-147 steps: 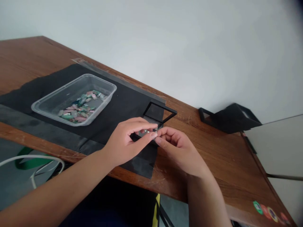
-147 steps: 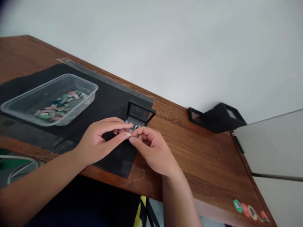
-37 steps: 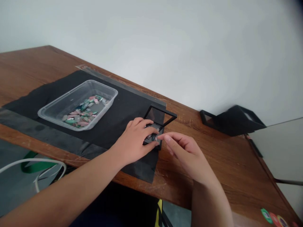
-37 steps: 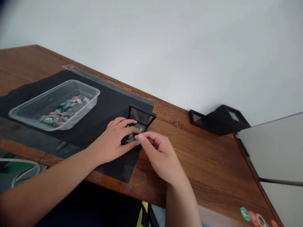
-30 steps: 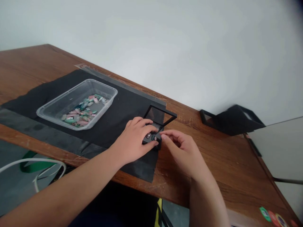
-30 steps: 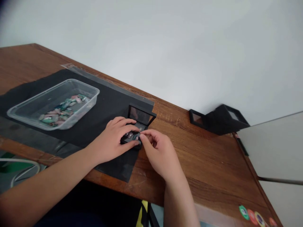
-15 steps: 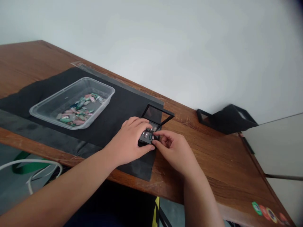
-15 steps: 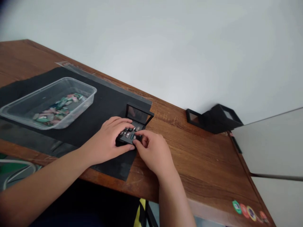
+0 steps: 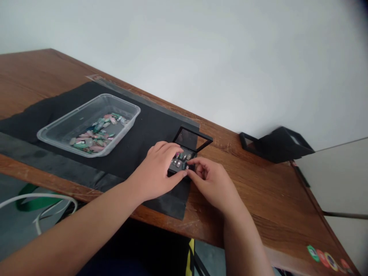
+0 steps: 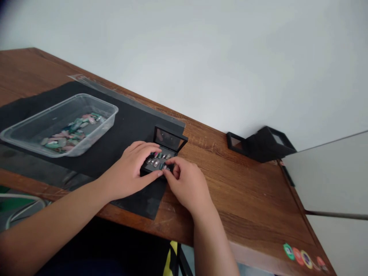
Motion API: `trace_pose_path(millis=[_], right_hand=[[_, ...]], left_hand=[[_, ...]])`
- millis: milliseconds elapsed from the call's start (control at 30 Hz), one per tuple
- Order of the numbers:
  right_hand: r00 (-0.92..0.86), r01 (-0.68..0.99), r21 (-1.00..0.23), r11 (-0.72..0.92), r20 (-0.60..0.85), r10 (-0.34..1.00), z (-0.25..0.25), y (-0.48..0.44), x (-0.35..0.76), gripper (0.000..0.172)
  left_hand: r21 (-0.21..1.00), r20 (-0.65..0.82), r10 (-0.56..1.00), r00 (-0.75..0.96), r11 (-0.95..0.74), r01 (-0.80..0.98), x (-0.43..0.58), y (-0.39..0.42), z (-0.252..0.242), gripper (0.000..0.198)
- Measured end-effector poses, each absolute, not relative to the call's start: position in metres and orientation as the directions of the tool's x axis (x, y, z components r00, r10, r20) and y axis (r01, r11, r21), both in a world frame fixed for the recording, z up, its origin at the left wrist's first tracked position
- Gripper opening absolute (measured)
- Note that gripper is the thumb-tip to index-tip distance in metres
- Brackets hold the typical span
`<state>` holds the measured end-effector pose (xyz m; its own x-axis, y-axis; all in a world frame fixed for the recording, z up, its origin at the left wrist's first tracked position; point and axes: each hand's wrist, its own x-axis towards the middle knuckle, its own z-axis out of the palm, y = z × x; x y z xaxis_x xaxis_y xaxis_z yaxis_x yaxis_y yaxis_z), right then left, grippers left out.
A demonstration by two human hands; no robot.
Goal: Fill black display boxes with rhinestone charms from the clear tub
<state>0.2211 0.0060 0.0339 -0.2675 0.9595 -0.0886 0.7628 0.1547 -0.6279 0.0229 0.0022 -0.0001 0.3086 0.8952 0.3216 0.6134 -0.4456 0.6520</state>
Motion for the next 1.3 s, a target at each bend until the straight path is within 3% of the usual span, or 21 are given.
trace_pose_path(millis=[533, 1100, 1300], right_hand=[[-0.207, 0.759, -0.642, 0.109, -0.079, 0.975, 0.034, 0.007, 0.224, 0.027], [-0.271, 0.851, -0.476, 0.223, -0.034, 0.962, 0.034, 0.004, 0.207, 0.037], [-0.29, 0.81, -0.539, 0.232, -0.024, 0.957, 0.034, 0.004, 0.21, 0.035]], left_hand=[[0.659, 0.294, 0.907, 0.302, -0.422, 0.623, 0.023, 0.002, 0.002, 0.038], [0.646, 0.294, 0.911, 0.29, -0.413, 0.642, 0.024, 0.001, -0.001, 0.042], [0.65, 0.288, 0.913, 0.288, -0.407, 0.641, 0.024, 0.001, 0.0, 0.043]])
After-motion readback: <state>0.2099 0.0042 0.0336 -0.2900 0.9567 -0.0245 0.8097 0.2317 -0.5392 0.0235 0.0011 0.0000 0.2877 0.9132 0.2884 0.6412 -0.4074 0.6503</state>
